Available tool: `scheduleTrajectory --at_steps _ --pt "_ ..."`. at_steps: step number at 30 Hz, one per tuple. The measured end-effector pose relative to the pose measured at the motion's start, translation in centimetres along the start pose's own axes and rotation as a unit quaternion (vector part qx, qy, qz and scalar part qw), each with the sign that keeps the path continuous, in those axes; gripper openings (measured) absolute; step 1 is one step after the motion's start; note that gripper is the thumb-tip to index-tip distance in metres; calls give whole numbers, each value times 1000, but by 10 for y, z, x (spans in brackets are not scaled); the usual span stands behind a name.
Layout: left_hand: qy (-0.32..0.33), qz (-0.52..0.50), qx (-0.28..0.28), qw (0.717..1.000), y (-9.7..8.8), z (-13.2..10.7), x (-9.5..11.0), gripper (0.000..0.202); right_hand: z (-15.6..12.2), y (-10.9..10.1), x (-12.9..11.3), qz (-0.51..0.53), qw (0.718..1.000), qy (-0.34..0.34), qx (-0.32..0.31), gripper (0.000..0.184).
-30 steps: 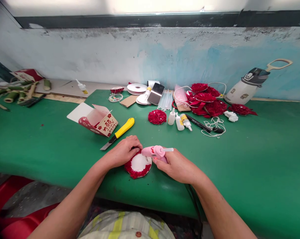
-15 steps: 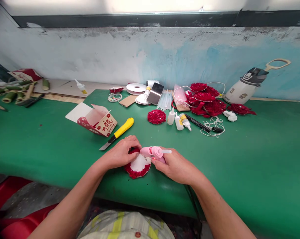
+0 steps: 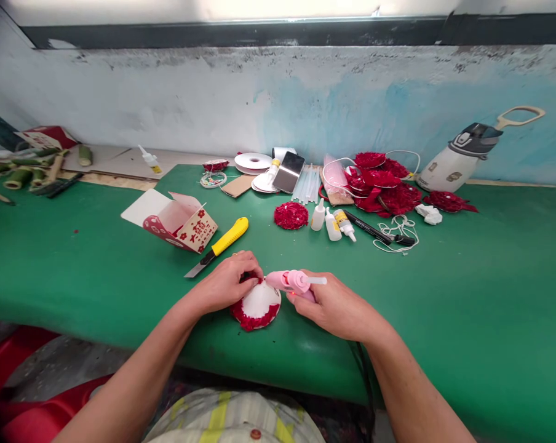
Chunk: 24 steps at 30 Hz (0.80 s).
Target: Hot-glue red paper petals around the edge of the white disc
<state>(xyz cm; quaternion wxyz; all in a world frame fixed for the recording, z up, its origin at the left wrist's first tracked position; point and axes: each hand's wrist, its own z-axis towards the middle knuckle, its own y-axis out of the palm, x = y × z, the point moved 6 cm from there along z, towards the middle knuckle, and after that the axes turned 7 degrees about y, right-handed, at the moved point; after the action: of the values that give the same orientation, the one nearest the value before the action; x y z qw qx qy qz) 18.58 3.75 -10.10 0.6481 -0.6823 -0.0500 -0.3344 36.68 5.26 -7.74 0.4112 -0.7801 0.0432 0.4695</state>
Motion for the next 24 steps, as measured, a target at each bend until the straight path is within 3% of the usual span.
scheduleTrajectory --at_steps 24 --pt "0 4 22 1000 2 0 -2 17 7 10 12 -2 999 39 -7 34"
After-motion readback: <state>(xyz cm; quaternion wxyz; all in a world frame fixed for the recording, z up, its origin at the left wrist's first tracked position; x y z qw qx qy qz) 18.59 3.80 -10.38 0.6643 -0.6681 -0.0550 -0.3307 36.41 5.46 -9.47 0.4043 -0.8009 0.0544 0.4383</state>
